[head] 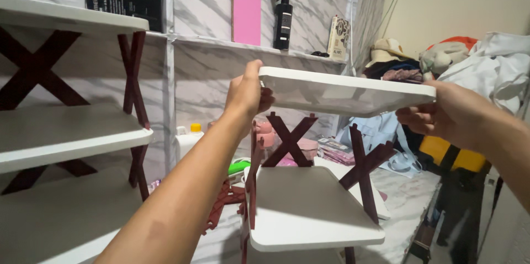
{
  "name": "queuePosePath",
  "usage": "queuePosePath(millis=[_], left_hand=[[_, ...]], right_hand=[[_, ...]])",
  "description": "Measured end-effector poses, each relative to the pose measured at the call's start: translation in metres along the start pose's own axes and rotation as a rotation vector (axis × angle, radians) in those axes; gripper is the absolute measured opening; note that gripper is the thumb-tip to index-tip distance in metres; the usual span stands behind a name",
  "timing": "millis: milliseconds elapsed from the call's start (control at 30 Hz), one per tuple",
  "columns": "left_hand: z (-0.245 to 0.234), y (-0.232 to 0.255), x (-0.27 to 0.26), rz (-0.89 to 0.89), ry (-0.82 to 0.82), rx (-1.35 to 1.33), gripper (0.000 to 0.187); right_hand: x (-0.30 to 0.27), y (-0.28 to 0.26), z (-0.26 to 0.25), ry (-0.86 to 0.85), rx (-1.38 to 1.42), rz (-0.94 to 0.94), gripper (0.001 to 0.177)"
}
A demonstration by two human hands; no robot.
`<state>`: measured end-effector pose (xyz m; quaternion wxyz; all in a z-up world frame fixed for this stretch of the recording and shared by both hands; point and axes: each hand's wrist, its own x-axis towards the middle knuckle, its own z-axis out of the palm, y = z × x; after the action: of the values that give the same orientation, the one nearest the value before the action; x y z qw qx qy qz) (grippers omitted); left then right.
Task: The person assembles a small white plastic shelving unit by inserting maroon X-shaped support pieces into slots on the shelves. They attach supports to multiple shelves and stack them to form a compact unit.
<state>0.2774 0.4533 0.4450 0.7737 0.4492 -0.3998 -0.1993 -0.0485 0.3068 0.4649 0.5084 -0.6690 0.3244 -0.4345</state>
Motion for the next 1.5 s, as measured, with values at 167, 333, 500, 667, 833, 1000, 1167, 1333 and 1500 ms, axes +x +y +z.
queuePosePath(millis=[167,333,500,667,833,1000,1167,1333,1500], left_hand=[[-0.003,-0.007,0.007,0.165,0.045,0.009,0.073],[-0.004,-0.017,0.007,0.398,0.087,0.113,0.069],[0.001,-0.021,0.004,0.492,0.148,0.156,0.063],[0.004,-0.025,-0.001,0.585,0.207,0.227,0.063],[0.007,-0.028,-0.004,0.597,0.214,0.223,0.062],[0.006,-0.036,-0.004,0.652,0.233,0.292,0.064],[0.006,-0.039,0.0,0.752,0.275,0.304,0.063],[0.001,-0.04,-0.002,0.702,0.249,0.261,0.062],[-0.004,-0.04,-0.006,0.694,0.256,0.278,0.061]], right_hand=[[0.007,-0.003,0.021,0.057,-0.074,0.016,0.036],[0.007,-0.008,0.034,0.061,-0.026,0.023,0.033],[0.02,-0.007,0.035,0.027,0.028,0.008,0.028],[0.027,-0.006,0.035,0.065,0.015,0.016,0.032],[0.033,-0.002,0.035,0.055,0.049,0.012,0.033],[0.039,0.003,0.032,0.051,0.064,0.005,0.034],[0.042,0.001,0.034,0.029,0.064,-0.036,0.033],[0.047,0.005,0.038,0.012,0.091,-0.048,0.03],[0.05,0.011,0.038,-0.015,0.087,-0.048,0.028]])
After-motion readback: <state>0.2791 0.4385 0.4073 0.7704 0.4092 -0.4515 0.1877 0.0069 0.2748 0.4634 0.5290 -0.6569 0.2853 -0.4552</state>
